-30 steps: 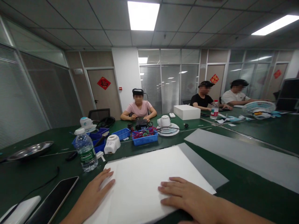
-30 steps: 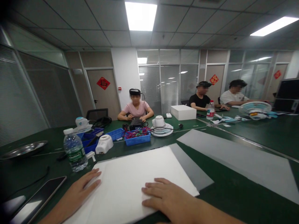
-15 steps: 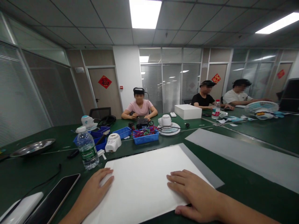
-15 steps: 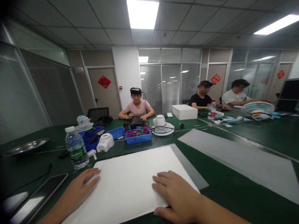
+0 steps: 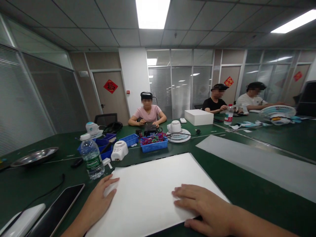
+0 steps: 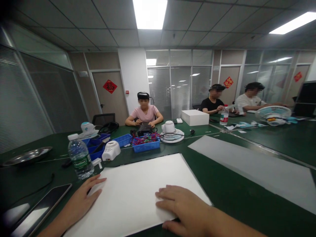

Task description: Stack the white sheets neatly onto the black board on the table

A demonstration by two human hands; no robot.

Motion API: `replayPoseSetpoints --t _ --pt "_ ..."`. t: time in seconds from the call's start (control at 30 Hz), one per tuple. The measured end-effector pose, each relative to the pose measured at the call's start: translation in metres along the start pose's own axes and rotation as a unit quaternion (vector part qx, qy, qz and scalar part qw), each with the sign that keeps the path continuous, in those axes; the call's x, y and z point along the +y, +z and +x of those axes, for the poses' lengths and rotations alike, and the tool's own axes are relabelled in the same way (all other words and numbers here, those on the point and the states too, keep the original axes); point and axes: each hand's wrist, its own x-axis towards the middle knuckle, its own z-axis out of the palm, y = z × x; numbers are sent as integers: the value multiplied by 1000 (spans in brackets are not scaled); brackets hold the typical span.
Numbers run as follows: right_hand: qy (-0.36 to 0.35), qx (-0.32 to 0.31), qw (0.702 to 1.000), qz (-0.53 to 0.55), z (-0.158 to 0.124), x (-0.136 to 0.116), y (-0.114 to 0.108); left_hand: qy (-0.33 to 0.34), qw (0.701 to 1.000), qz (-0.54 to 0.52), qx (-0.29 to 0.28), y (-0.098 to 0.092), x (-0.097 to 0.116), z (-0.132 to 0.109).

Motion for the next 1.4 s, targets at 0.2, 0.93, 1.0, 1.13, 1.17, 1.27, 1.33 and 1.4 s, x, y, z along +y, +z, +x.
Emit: replayPoseSetpoints --t 0.2,0.93,1.0,1.13,1.17,1.27,1.33,1.4 --pt "33 29 999 -12 1 9 10 -6 1000 -11 -14 0 2 -2" --pt "536 106 788 -282 -91 188 -34 29 999 8 -30 -10 8 -8" --pt "528 100 790 -296 -81 181 -28 27 999 8 -30 -11 10 -8" --pt "508 95 795 -317 -65 163 -18 15 1000 -3 -12 -9 11 -9" --pt "503 94 797 -321 -62 159 -17 12 1000 -3 -7 -8 10 -9" --pt "492 90 801 -329 -55 148 -15 9 1000 -2 -3 -5 6 -8" --pt "489 91 804 -328 -51 142 -16 13 1000 -1 -1 -3 4 -8" --pt "489 96 804 -324 -49 137 -19 21 1000 1 1 -2 2 -7"
